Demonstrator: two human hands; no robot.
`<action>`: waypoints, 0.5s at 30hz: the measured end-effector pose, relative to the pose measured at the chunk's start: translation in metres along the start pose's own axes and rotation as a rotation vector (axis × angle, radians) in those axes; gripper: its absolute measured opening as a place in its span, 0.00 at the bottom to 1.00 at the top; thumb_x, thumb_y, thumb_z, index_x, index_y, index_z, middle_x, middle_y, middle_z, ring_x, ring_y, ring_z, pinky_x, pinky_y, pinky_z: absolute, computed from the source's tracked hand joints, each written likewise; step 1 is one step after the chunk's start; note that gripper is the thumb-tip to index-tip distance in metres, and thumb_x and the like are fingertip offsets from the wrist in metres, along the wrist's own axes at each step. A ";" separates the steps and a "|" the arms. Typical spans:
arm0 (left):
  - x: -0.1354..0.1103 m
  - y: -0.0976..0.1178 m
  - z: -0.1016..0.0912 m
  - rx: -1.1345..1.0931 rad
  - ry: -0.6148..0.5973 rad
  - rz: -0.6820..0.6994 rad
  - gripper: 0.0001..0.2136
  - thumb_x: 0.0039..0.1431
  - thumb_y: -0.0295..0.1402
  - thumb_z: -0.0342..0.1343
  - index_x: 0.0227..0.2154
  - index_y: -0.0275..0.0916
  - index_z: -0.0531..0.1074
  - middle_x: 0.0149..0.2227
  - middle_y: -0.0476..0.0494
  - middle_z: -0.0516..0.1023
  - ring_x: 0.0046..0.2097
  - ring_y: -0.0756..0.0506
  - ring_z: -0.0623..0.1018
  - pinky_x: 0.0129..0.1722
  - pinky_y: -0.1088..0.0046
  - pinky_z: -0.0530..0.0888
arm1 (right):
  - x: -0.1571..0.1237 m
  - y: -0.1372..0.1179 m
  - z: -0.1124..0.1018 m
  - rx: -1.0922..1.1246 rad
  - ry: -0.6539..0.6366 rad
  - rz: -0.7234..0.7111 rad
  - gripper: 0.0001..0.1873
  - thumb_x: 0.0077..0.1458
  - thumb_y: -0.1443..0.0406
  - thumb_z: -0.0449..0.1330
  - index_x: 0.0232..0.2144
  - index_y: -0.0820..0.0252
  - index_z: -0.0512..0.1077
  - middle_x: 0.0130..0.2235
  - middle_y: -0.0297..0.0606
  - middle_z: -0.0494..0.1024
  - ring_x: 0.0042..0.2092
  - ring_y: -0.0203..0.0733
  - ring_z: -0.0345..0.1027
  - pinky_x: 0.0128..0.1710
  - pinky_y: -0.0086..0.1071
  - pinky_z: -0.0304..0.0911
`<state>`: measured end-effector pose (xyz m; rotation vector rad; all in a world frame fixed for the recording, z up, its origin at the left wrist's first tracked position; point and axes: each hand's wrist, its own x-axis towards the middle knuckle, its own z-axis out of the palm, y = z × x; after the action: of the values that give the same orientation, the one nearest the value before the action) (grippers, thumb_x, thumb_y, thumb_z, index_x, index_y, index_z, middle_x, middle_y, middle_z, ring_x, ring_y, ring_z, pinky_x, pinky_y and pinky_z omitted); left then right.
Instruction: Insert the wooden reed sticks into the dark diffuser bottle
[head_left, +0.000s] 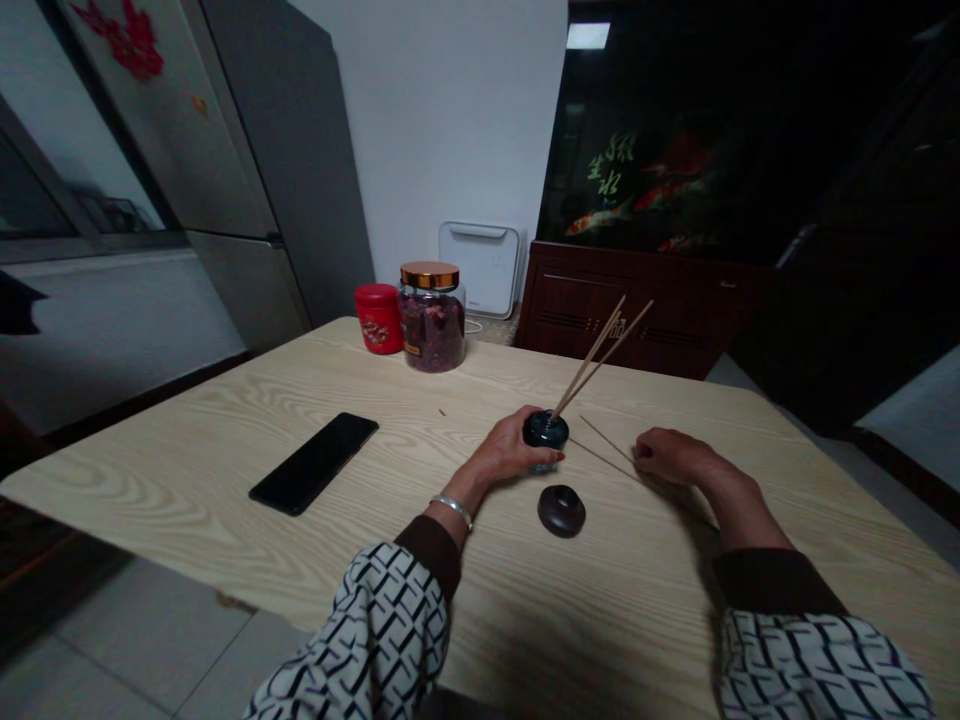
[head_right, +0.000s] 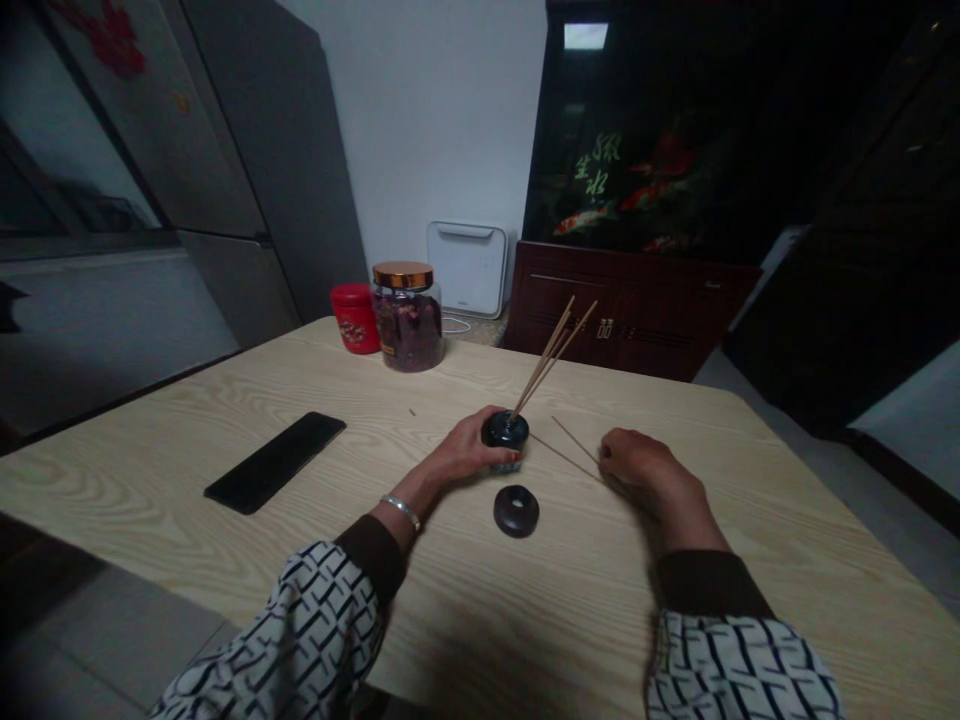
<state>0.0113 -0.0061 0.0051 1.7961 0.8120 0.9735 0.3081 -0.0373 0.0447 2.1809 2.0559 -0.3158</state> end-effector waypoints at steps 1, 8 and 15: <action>0.000 0.000 0.000 -0.004 -0.002 0.001 0.31 0.43 0.39 0.72 0.51 0.36 0.71 0.45 0.39 0.78 0.47 0.41 0.77 0.50 0.61 0.73 | 0.001 0.000 0.002 0.007 -0.002 -0.016 0.07 0.48 0.63 0.60 0.28 0.58 0.78 0.36 0.46 0.81 0.37 0.48 0.74 0.31 0.34 0.58; 0.000 -0.001 0.001 -0.037 0.000 -0.012 0.32 0.42 0.38 0.72 0.52 0.37 0.71 0.45 0.39 0.78 0.47 0.41 0.77 0.49 0.61 0.74 | -0.008 -0.001 -0.026 0.429 0.339 -0.142 0.06 0.51 0.64 0.60 0.25 0.58 0.74 0.27 0.39 0.79 0.29 0.40 0.72 0.29 0.31 0.61; 0.000 -0.002 0.001 -0.022 0.007 -0.010 0.32 0.43 0.38 0.72 0.52 0.37 0.71 0.45 0.38 0.78 0.46 0.40 0.77 0.49 0.60 0.74 | -0.035 -0.056 -0.064 1.578 0.942 -0.224 0.11 0.42 0.62 0.70 0.28 0.58 0.73 0.30 0.35 0.80 0.28 0.35 0.73 0.21 0.23 0.64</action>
<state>0.0124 -0.0055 0.0029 1.7693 0.8113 0.9793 0.2543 -0.0522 0.1182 3.2506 3.1029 -1.7116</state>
